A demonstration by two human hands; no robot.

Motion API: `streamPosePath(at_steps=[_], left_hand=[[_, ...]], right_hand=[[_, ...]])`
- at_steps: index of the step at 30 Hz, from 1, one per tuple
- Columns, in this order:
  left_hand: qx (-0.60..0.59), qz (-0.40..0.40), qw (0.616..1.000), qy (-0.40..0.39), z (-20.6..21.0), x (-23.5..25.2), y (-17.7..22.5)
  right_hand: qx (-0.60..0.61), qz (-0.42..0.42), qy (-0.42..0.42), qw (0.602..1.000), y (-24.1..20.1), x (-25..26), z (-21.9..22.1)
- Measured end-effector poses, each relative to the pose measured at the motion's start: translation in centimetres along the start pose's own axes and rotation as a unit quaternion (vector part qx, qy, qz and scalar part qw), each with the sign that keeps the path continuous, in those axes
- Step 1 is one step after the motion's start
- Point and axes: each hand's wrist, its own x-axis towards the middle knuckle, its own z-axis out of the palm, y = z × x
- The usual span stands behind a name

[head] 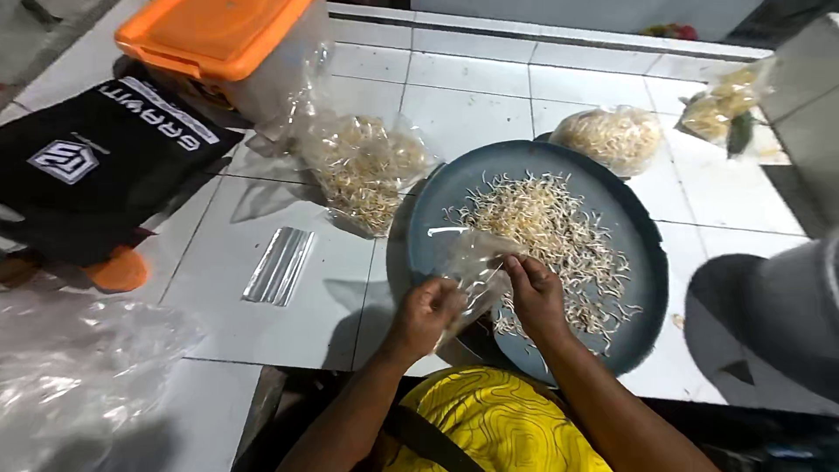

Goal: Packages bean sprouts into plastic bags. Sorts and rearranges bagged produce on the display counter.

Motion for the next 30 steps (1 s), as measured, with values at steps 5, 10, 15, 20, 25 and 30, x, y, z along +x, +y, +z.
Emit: streamPosePath(at_steps=[5, 10, 15, 20, 25, 30], left_hand=[[0.075, -0.001, 0.985, 0.156, -5.8, 0.6, 0.3], [0.397, -0.091, 0.847, 0.342, -13.9, 0.7, 0.3], [0.459, 0.049, 0.843, 0.276, -8.9, -0.5, 3.0], [0.200, 0.093, 0.969, 0.115, 2.3, -0.6, -0.3], [0.478, 0.142, 0.863, 0.082, 2.0, 1.3, -3.8], [0.488, 0.213, 0.845, 0.051, -2.8, -0.2, -5.9]], right_hand=[[-0.004, 0.045, 0.104, 0.994, 1.0, 0.8, -3.2], [0.041, 0.091, 0.159, 0.982, 0.7, 1.0, -5.5], [0.175, 0.189, 0.171, 0.951, -0.6, 0.9, -4.1], [0.277, 0.257, 0.169, 0.910, -1.8, 0.7, -1.7], [0.306, 0.248, 0.147, 0.907, -3.5, -0.4, -2.0], [0.298, 0.170, 0.222, 0.913, -3.8, 0.5, -5.6]])
